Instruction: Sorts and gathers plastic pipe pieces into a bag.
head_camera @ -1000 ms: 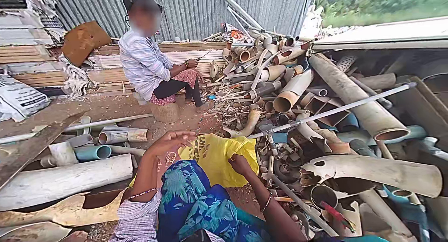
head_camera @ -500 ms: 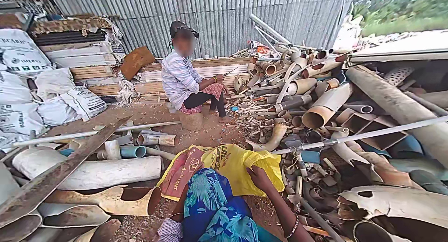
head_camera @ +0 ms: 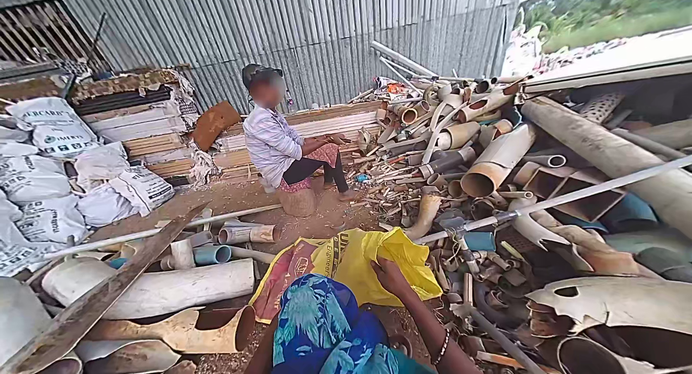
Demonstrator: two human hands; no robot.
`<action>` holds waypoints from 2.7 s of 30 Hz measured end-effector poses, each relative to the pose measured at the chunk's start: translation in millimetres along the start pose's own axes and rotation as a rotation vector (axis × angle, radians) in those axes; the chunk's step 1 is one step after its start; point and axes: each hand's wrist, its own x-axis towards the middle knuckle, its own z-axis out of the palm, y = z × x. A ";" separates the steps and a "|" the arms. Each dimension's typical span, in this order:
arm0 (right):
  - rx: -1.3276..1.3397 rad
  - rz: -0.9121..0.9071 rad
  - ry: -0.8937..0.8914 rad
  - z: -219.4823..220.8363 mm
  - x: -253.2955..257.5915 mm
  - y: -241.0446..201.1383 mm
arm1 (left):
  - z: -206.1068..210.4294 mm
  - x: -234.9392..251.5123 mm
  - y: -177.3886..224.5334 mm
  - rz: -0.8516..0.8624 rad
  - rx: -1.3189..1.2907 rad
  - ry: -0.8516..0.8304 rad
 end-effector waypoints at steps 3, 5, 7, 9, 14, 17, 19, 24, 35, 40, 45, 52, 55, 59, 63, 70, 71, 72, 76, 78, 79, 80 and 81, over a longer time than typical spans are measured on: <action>0.021 0.020 0.017 4.0 -0.4 4.5 | 17.2 -53.3 40.9 0.065 0.220 0.061; 0.020 0.022 0.016 6.9 -3.1 11.4 | 23.5 -55.9 40.6 0.112 0.198 -0.045; 0.021 0.008 -0.003 7.2 -4.9 19.6 | 24.4 -42.2 35.1 0.129 0.209 -0.199; 0.026 0.005 -0.031 7.7 -5.6 28.2 | 29.8 -12.4 8.4 0.275 0.144 -0.275; -0.015 0.061 -0.086 14.3 -5.6 43.9 | 53.9 -4.5 68.4 0.014 -0.260 -0.323; -0.016 0.072 -0.091 14.4 -6.6 42.3 | 85.0 133.3 62.1 0.437 -0.227 -0.848; -0.015 0.067 -0.091 12.2 -5.2 38.5 | 101.5 151.7 98.7 0.477 -0.162 -0.815; -0.042 0.029 -0.092 14.3 -0.3 26.8 | 120.6 81.3 200.8 0.906 0.262 -0.860; -0.134 -0.006 -0.165 18.7 7.0 18.7 | 220.0 88.3 171.2 1.058 1.169 -0.591; -0.139 -0.022 -0.158 20.1 13.7 12.3 | 218.8 95.2 179.6 1.016 1.056 -0.562; -0.132 -0.052 -0.164 22.2 16.7 7.4 | 209.6 111.0 172.6 1.151 0.650 -0.658; -0.115 -0.081 -0.191 24.6 14.7 2.7 | 169.3 149.0 173.3 0.913 -0.515 -0.350; -0.123 -0.105 -0.176 27.0 13.9 2.5 | 166.1 163.3 178.0 0.738 -0.712 -0.239; -0.125 -0.108 -0.172 29.6 18.4 -1.8 | 163.2 141.4 174.4 0.992 -0.134 -0.645; -0.127 -0.105 -0.145 32.2 19.6 -3.5 | 183.3 114.6 175.7 1.099 0.894 -0.860; -0.195 -0.036 -0.243 27.1 16.1 -1.5 | 182.4 116.5 185.6 0.874 0.970 -0.505; -0.215 -0.018 -0.268 21.1 16.9 1.0 | 179.5 119.2 187.1 0.855 0.939 -0.453; -0.234 -0.004 -0.291 15.5 18.5 6.1 | 177.0 122.6 187.9 0.839 0.915 -0.412; -0.229 0.043 -0.355 -2.3 22.2 31.5 | 171.2 134.1 188.4 0.797 0.851 -0.389; -0.190 0.056 -0.367 -8.0 20.9 35.8 | 173.0 134.1 188.5 0.804 0.840 -0.411; -0.176 0.053 -0.369 -8.3 20.0 35.7 | 175.0 132.7 188.4 0.812 0.837 -0.423; -0.173 0.046 -0.374 -7.1 19.1 33.9 | 177.3 130.6 188.3 0.818 0.837 -0.436; -0.172 0.028 -0.369 -4.0 17.7 31.0 | 180.1 128.7 187.7 0.826 0.839 -0.448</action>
